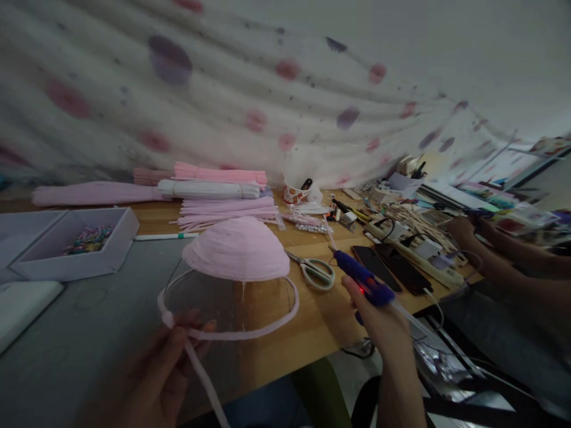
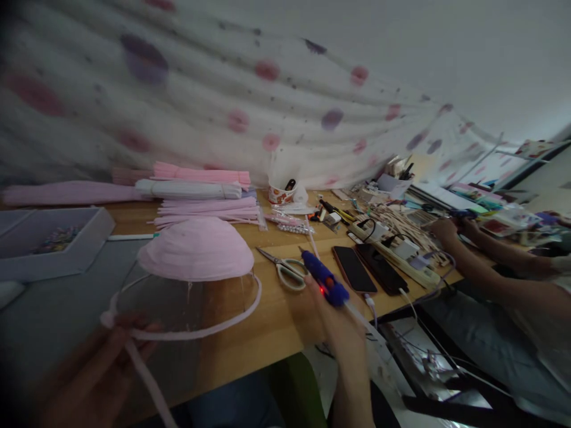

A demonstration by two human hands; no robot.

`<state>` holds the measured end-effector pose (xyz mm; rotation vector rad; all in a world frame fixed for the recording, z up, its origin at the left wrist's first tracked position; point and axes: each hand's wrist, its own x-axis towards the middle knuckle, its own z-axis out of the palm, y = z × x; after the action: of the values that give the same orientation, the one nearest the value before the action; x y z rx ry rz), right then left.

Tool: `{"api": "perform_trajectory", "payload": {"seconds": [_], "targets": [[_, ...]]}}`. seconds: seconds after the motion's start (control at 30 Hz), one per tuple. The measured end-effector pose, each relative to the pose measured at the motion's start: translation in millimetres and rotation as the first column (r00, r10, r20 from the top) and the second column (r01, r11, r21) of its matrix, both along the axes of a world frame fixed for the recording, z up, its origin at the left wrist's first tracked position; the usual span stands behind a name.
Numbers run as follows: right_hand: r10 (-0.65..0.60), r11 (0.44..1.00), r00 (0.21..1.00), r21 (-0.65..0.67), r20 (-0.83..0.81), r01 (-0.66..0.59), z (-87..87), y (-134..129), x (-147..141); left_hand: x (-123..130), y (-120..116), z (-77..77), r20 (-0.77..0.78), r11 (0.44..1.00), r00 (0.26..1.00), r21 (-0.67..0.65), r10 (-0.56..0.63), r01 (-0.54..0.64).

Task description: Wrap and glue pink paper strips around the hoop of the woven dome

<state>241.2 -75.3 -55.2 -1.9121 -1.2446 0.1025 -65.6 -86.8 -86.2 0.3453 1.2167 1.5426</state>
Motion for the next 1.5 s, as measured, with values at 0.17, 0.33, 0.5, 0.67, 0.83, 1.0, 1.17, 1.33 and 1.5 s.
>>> {"api": "perform_trajectory", "payload": {"seconds": [0.17, 0.33, 0.5, 0.67, 0.83, 1.0, 1.17, 1.33, 1.5], "targets": [[0.02, 0.989, 1.0, -0.149, 0.013, -0.018, -15.4, 47, 25, -3, -1, -1.1, -0.001, 0.997, 0.998, -0.022, -0.068, 0.068], [-0.018, 0.987, 0.999, -0.156, 0.044, 0.024, -17.7, 30, 32, 2, -3, 1.9, 0.027, 0.999, 0.999, 0.015, -0.044, 0.044], [-0.168, 0.982, 0.986, -0.089, -0.006, 0.166, -6.8, -28, 15, -1, 7, 13.7, 0.032, 0.998, 0.999, 0.044, 0.035, -0.036], [0.302, 0.895, 0.557, 0.029, -0.773, -0.445, -20.7, -24, -56, -4, 15, 22.8, 0.044, 0.985, 0.996, 0.155, 0.074, -0.08], [0.116, 0.795, -0.109, 0.158, -0.987, -0.586, -29.5, 18, -106, -10, 16, 23.4, -0.049, 0.978, 0.998, 0.204, 0.046, -0.035], [0.019, 0.833, -0.277, 0.168, -0.961, -0.526, -20.0, 22, -113, -27, 13, 21.5, -0.338, 0.985, 0.941, 0.17, 0.025, 0.035], [-0.002, 0.901, -0.28, 0.12, -0.96, -0.417, -16.9, 15, -128, -49, 4, 22.8, -0.455, 0.986, 0.884, 0.16, 0.11, -0.041], [0.031, 0.931, -0.259, 0.122, -0.965, -0.344, -14.9, 13, -148, -57, -10, 33.9, -0.17, 0.99, 0.985, 0.142, 0.007, 0.018], [0.001, 0.945, -0.25, 0.083, -0.968, -0.317, -12.1, 15, -161, -46, -7, 27.1, 0.165, 0.995, 0.985, 0.075, 0.05, -0.063]]}}
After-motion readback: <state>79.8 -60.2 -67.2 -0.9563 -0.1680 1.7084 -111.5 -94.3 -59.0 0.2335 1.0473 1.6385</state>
